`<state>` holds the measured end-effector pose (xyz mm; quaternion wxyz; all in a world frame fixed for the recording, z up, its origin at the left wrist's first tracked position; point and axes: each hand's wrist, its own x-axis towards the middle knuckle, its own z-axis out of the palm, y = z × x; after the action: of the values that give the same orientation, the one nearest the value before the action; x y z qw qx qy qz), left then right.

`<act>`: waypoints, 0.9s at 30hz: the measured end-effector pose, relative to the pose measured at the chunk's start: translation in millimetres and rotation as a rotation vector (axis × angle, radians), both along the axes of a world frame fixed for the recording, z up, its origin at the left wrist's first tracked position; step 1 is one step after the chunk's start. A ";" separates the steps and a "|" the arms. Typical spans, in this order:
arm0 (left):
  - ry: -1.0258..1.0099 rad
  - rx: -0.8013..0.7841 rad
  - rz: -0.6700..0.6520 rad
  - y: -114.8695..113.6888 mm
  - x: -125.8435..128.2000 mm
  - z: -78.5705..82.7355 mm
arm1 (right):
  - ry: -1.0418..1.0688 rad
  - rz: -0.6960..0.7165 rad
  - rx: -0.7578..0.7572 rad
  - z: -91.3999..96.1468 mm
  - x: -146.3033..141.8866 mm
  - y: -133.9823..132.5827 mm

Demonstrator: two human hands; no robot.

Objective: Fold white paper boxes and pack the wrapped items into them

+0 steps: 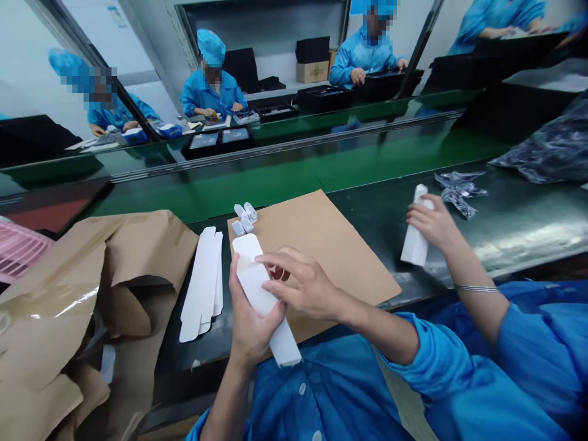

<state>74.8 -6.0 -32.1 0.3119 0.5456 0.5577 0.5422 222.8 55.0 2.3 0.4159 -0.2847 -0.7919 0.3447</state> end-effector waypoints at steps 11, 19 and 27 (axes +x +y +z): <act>0.191 -0.107 -0.172 -3.4 -17.9 -2.3 | 0.221 0.050 -0.502 17.6 12.0 37.5; 0.327 -0.066 -0.139 -5.1 -16.6 -7.2 | 0.181 0.339 -0.762 15.2 -1.0 30.7; 0.246 0.017 -0.055 -12.2 -1.7 -14.8 | 0.179 0.234 -0.690 14.5 -1.0 22.3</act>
<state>73.1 -18.2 -46.9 0.2512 0.6257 0.5722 0.4669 221.8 77.3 16.7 0.3208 -0.2845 -0.6169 0.6600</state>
